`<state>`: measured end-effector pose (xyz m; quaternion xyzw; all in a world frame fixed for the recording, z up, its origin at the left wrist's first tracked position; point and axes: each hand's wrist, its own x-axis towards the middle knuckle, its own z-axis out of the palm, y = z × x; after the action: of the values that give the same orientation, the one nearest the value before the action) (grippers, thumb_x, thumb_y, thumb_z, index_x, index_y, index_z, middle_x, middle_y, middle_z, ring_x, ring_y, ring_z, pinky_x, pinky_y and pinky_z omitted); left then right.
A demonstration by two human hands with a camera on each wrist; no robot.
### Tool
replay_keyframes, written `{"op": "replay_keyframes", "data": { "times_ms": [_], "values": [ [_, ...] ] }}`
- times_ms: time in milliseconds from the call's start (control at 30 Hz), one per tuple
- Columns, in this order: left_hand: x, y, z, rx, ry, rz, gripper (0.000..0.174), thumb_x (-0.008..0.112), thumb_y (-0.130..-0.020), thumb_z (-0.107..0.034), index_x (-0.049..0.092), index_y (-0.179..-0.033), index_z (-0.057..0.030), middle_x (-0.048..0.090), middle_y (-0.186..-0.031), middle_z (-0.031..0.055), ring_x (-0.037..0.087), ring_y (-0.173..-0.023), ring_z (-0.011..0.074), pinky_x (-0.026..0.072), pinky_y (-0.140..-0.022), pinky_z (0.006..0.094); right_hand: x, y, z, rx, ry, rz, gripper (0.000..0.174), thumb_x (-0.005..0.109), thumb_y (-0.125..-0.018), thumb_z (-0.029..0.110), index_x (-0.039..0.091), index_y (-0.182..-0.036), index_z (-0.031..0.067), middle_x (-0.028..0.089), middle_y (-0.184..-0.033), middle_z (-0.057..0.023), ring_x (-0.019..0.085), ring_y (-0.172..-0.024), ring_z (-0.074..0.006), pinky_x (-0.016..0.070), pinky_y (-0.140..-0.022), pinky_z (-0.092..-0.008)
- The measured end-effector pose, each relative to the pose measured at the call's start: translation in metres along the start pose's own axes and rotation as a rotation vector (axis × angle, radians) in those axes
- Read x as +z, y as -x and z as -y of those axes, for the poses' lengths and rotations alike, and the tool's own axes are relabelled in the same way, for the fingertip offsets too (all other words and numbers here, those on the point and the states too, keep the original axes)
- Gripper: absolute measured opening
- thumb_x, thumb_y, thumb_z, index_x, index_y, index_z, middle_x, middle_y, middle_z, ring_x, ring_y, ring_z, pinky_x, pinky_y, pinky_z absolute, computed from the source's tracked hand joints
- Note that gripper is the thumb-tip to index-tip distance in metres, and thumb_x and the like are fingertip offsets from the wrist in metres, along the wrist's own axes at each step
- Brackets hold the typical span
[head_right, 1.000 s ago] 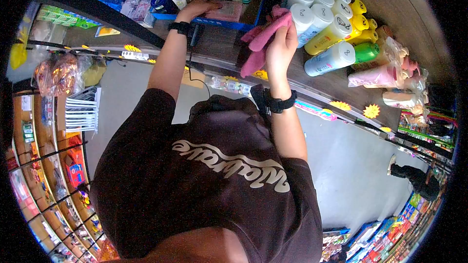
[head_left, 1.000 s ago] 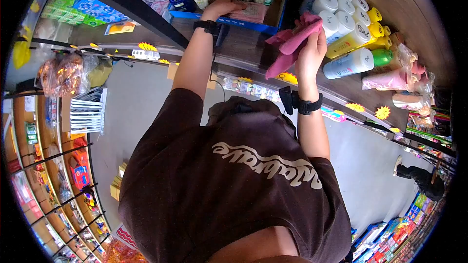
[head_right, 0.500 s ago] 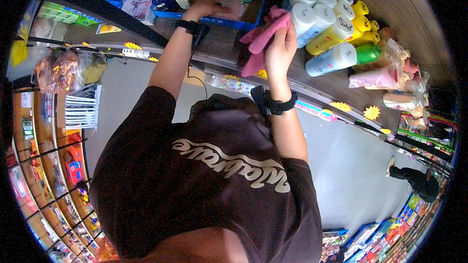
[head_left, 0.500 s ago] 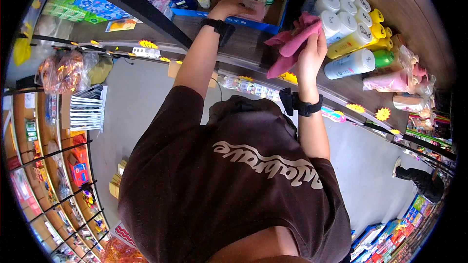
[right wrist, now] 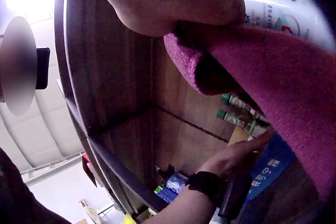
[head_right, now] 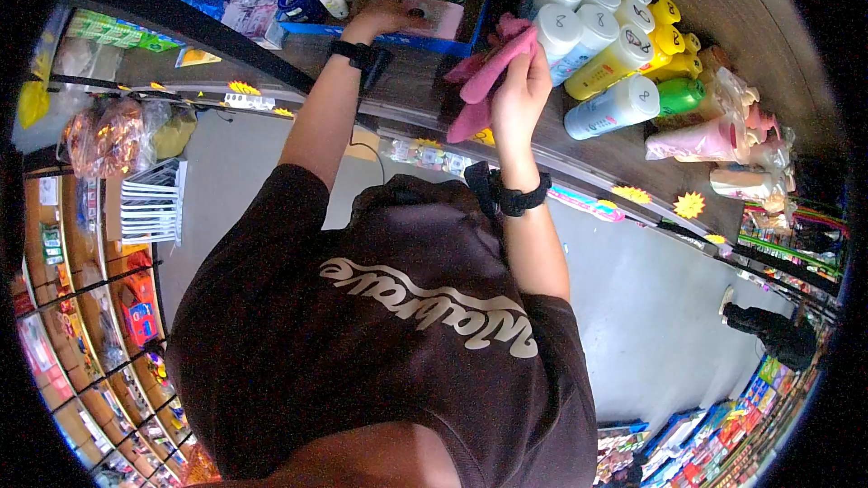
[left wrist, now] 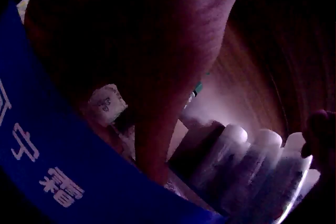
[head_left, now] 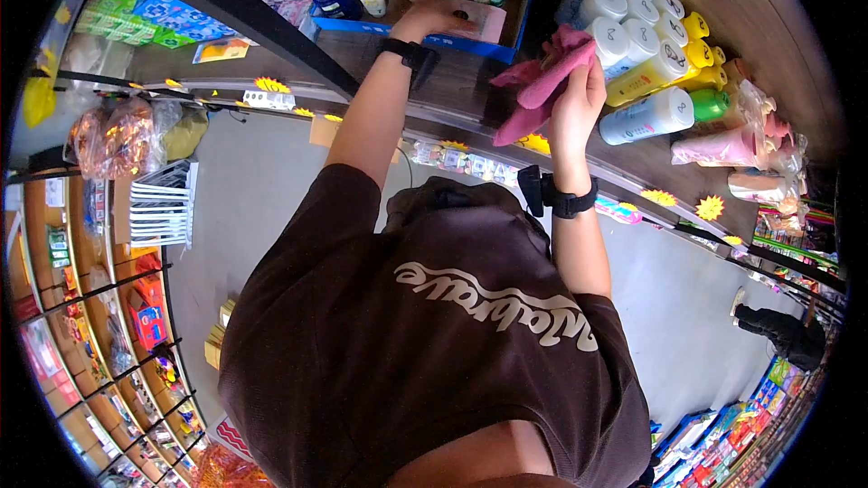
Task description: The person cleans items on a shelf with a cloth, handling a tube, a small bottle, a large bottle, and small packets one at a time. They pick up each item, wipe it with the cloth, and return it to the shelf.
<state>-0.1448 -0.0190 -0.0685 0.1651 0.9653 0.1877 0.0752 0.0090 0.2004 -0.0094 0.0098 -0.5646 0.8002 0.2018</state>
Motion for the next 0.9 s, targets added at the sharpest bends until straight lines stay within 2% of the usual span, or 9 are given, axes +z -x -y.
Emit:
{"op": "replay_keyframes", "data": {
  "times_ms": [67, 100, 267, 400, 467, 567, 667, 767, 900],
  "values": [
    [0.022, -0.011, 0.011, 0.135, 0.000, -0.214, 0.070, 0.060, -0.063, -0.067, 0.060, -0.112, -0.0170, 0.059, -0.105, 0.0210, 0.056, -0.099, 0.0354, 0.0431, -0.087, 0.0389, -0.001, 0.001, -0.002, -0.010, 0.007, 0.003, 0.028, 0.039, -0.094, 0.016, 0.054, -0.109, -0.0014, 0.061, -0.094, -0.0069, 0.054, -0.079, -0.0105, 0.0435, -0.072, -0.0236],
    [0.030, -0.017, 0.014, 0.132, -0.001, -0.217, 0.070, 0.060, -0.063, -0.067, 0.060, -0.112, -0.0170, 0.059, -0.105, 0.0210, 0.056, -0.099, 0.0354, 0.0431, -0.087, 0.0389, -0.002, 0.000, -0.003, -0.010, 0.024, 0.006, 0.028, 0.039, -0.094, 0.016, 0.055, -0.109, -0.0014, 0.061, -0.094, -0.0069, 0.054, -0.079, -0.0104, 0.0433, -0.072, -0.0235],
    [0.009, -0.001, -0.022, 0.154, 0.014, -0.057, 0.067, 0.061, -0.066, -0.062, 0.056, -0.115, -0.0173, 0.053, -0.115, 0.0205, 0.052, -0.104, 0.0365, 0.0435, -0.086, 0.0406, -0.001, 0.001, -0.001, -0.019, 0.060, 0.021, 0.028, 0.039, -0.094, 0.016, 0.055, -0.108, -0.0014, 0.061, -0.094, -0.0069, 0.054, -0.080, -0.0103, 0.0430, -0.073, -0.0238],
    [0.020, -0.010, -0.013, 0.149, -0.080, -0.128, 0.060, 0.061, -0.070, -0.055, 0.055, -0.116, -0.0170, 0.057, -0.110, 0.0189, 0.055, -0.100, 0.0341, 0.0442, -0.084, 0.0395, -0.002, 0.001, -0.004, -0.019, 0.019, 0.030, 0.029, 0.039, -0.094, 0.017, 0.054, -0.109, -0.0016, 0.061, -0.095, -0.0077, 0.054, -0.081, -0.0112, 0.0436, -0.074, -0.0247],
    [-0.007, 0.010, -0.025, 0.244, 0.171, 0.027, 0.055, 0.062, -0.074, -0.049, 0.054, -0.117, -0.0165, 0.060, -0.104, 0.0182, 0.058, -0.095, 0.0317, 0.0443, -0.080, 0.0371, -0.003, 0.001, -0.004, -0.011, -0.002, 0.039, 0.029, 0.038, -0.094, 0.017, 0.054, -0.110, -0.0016, 0.061, -0.095, -0.0081, 0.055, -0.081, -0.0115, 0.0438, -0.074, -0.0249],
    [-0.004, 0.011, -0.011, 0.294, 0.270, -0.016, 0.055, 0.064, -0.072, -0.049, 0.057, -0.114, -0.0148, 0.062, -0.099, 0.0182, 0.059, -0.091, 0.0300, 0.0445, -0.077, 0.0356, -0.004, 0.001, 0.000, 0.007, -0.002, 0.045, 0.029, 0.038, -0.095, 0.017, 0.054, -0.110, -0.0015, 0.061, -0.096, -0.0089, 0.055, -0.081, -0.0121, 0.0442, -0.074, -0.0254],
    [0.008, -0.005, 0.015, 0.134, 0.250, 0.057, 0.059, 0.067, -0.067, -0.052, 0.060, -0.110, -0.0118, 0.062, -0.099, 0.0181, 0.059, -0.090, 0.0300, 0.0449, -0.077, 0.0350, -0.005, 0.002, 0.002, 0.026, 0.016, 0.055, 0.030, 0.037, -0.095, 0.018, 0.054, -0.111, -0.0014, 0.061, -0.097, -0.0094, 0.055, -0.082, -0.0124, 0.0443, -0.074, -0.0257],
    [0.014, -0.015, 0.024, 0.079, 0.201, -0.005, 0.063, 0.068, -0.063, -0.056, 0.063, -0.105, -0.0089, 0.062, -0.099, 0.0186, 0.059, -0.091, 0.0306, 0.0447, -0.077, 0.0355, -0.007, 0.002, 0.001, -0.008, 0.038, 0.037, 0.030, 0.037, -0.095, 0.017, 0.053, -0.111, -0.0017, 0.061, -0.097, -0.0096, 0.055, -0.083, -0.0128, 0.0442, -0.075, -0.0258],
    [0.022, -0.020, 0.029, 0.132, 0.249, -0.111, 0.064, 0.067, -0.064, -0.057, 0.063, -0.103, -0.0058, 0.062, -0.098, 0.0199, 0.059, -0.089, 0.0319, 0.0446, -0.076, 0.0356, -0.010, 0.003, 0.001, 0.009, 0.030, 0.048, 0.030, 0.037, -0.095, 0.017, 0.052, -0.112, -0.0024, 0.061, -0.098, -0.0103, 0.056, -0.084, -0.0135, 0.0442, -0.076, -0.0260]
  ]
}}
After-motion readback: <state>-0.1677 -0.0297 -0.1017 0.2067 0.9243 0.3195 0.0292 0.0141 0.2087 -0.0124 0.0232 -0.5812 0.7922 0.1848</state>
